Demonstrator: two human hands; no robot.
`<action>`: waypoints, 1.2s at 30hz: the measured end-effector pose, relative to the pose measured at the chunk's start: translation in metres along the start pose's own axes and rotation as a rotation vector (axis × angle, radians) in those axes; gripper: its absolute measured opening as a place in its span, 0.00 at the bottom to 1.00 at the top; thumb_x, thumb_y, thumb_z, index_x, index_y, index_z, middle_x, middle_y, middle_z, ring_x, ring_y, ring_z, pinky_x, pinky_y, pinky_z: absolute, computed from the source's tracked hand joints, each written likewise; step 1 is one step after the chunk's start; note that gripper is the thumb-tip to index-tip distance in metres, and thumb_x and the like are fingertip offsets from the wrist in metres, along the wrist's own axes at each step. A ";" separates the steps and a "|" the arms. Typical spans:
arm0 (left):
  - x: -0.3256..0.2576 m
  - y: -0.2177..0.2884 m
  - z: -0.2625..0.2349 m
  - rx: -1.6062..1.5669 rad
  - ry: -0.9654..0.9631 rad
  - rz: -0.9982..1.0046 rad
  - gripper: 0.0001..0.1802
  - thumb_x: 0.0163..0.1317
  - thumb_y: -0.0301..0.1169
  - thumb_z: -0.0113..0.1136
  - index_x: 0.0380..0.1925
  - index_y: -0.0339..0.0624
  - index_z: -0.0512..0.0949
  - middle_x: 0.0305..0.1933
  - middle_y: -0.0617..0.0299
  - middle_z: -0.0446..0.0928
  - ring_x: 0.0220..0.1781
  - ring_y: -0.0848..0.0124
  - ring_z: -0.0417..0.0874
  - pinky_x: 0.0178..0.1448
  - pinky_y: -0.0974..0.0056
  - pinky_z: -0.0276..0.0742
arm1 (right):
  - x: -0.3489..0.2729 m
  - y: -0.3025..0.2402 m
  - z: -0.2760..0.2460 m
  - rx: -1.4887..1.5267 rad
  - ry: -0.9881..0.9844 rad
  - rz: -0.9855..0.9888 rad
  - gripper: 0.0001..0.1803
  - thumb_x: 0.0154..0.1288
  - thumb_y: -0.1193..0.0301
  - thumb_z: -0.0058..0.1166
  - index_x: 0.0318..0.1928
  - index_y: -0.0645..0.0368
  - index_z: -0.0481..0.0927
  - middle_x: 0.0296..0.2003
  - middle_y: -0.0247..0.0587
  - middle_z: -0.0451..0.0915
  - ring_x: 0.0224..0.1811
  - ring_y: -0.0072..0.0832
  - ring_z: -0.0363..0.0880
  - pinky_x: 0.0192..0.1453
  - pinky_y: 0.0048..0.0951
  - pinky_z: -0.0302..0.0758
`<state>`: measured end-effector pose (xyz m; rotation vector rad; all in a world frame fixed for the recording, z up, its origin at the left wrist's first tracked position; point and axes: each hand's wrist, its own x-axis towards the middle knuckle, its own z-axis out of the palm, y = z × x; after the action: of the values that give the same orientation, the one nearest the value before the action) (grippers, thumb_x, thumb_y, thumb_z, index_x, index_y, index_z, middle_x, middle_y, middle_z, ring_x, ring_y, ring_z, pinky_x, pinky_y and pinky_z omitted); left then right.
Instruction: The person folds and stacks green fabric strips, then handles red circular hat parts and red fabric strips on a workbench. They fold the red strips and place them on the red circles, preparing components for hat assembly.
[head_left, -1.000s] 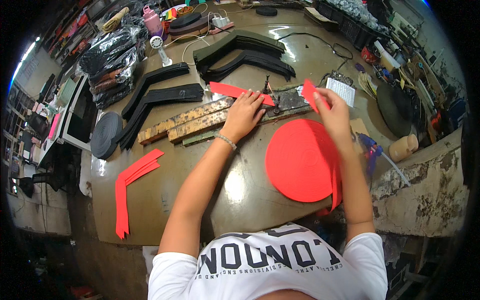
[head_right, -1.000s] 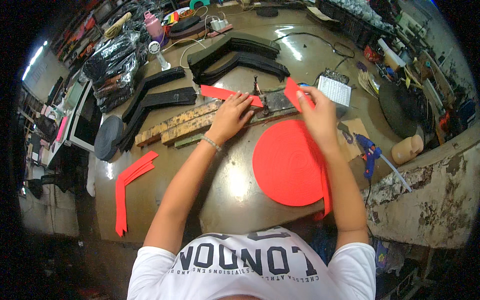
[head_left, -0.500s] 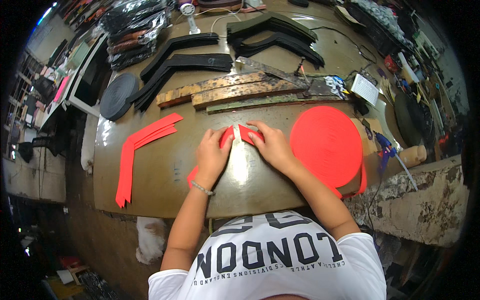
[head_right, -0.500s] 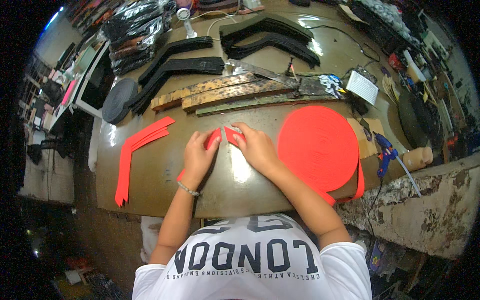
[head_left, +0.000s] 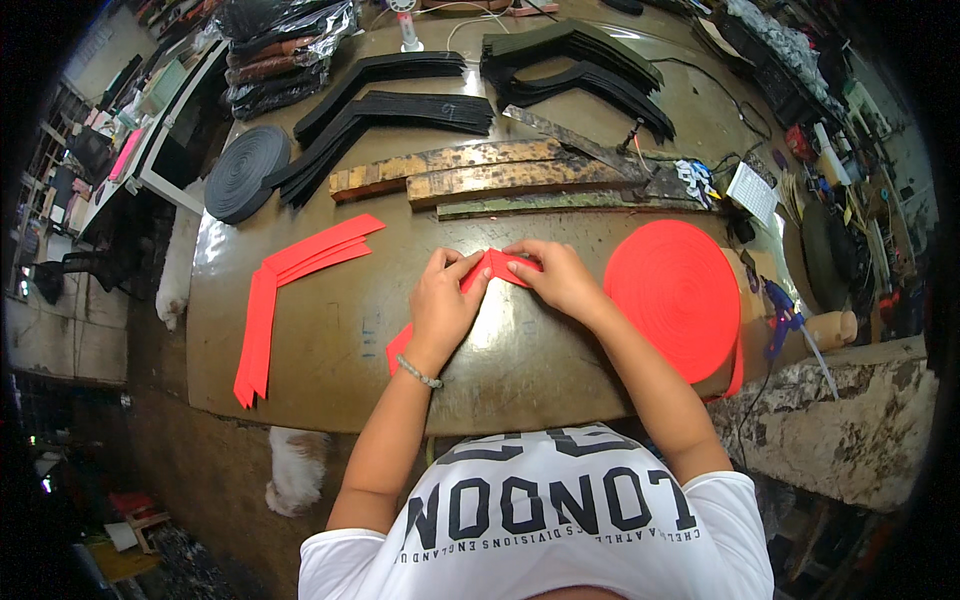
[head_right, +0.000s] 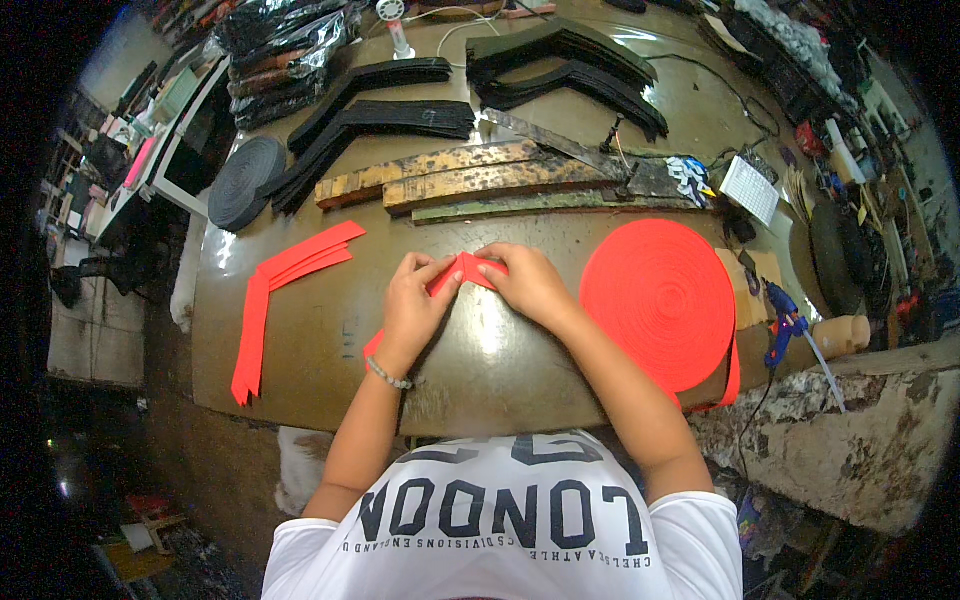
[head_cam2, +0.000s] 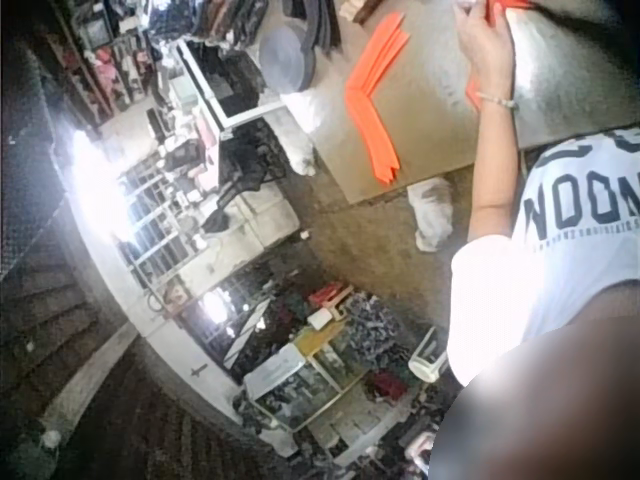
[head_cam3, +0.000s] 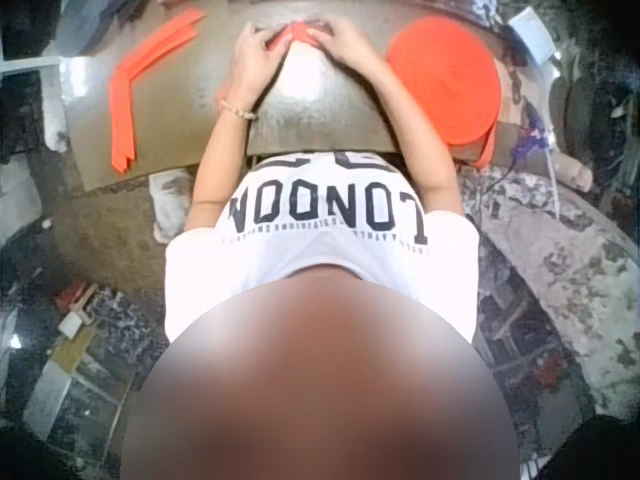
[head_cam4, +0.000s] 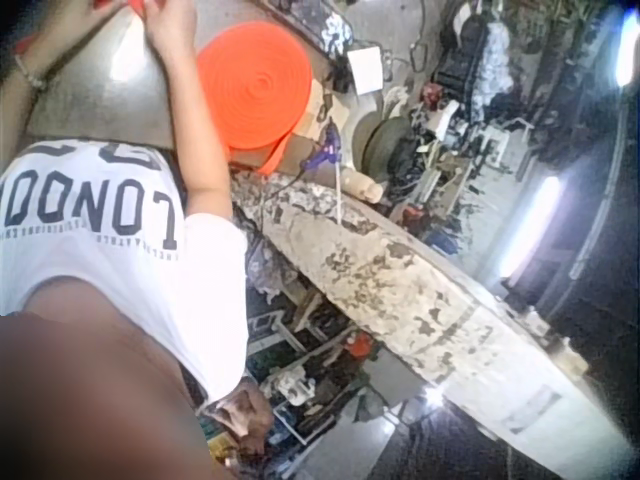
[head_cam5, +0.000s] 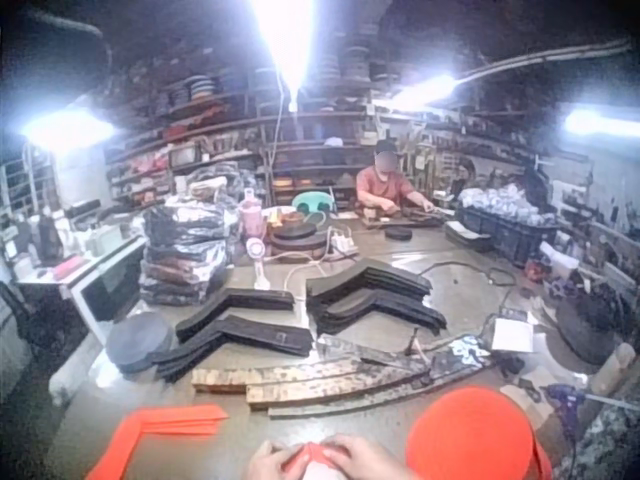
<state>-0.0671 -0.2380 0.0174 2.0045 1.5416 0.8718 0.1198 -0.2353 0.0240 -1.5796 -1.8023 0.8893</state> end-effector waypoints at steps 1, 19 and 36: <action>0.000 0.000 0.000 0.003 -0.009 -0.010 0.16 0.58 0.38 0.66 0.44 0.43 0.84 0.36 0.57 0.75 0.35 0.63 0.79 0.41 0.61 0.75 | -0.001 -0.003 -0.001 -0.014 -0.002 -0.024 0.14 0.64 0.65 0.56 0.47 0.57 0.82 0.41 0.52 0.83 0.44 0.49 0.82 0.48 0.40 0.77; -0.005 0.002 0.004 0.030 0.049 0.051 0.13 0.60 0.34 0.62 0.43 0.43 0.84 0.39 0.53 0.77 0.37 0.57 0.80 0.44 0.60 0.76 | 0.007 -0.018 0.020 -0.393 -0.165 -0.275 0.21 0.60 0.76 0.48 0.55 0.67 0.76 0.49 0.56 0.71 0.51 0.49 0.71 0.58 0.41 0.72; 0.114 0.050 -0.046 -0.676 -0.361 -0.095 0.16 0.64 0.41 0.63 0.37 0.39 0.83 0.32 0.71 0.79 0.33 0.85 0.73 0.38 0.75 0.69 | -0.026 -0.023 -0.133 0.889 -0.431 0.263 0.17 0.65 0.61 0.61 0.45 0.61 0.78 0.25 0.27 0.76 0.21 0.11 0.72 0.21 0.12 0.68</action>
<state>-0.0479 -0.1420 0.1072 1.4771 0.9583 0.7973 0.2136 -0.2482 0.1240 -1.0757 -1.1347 1.9329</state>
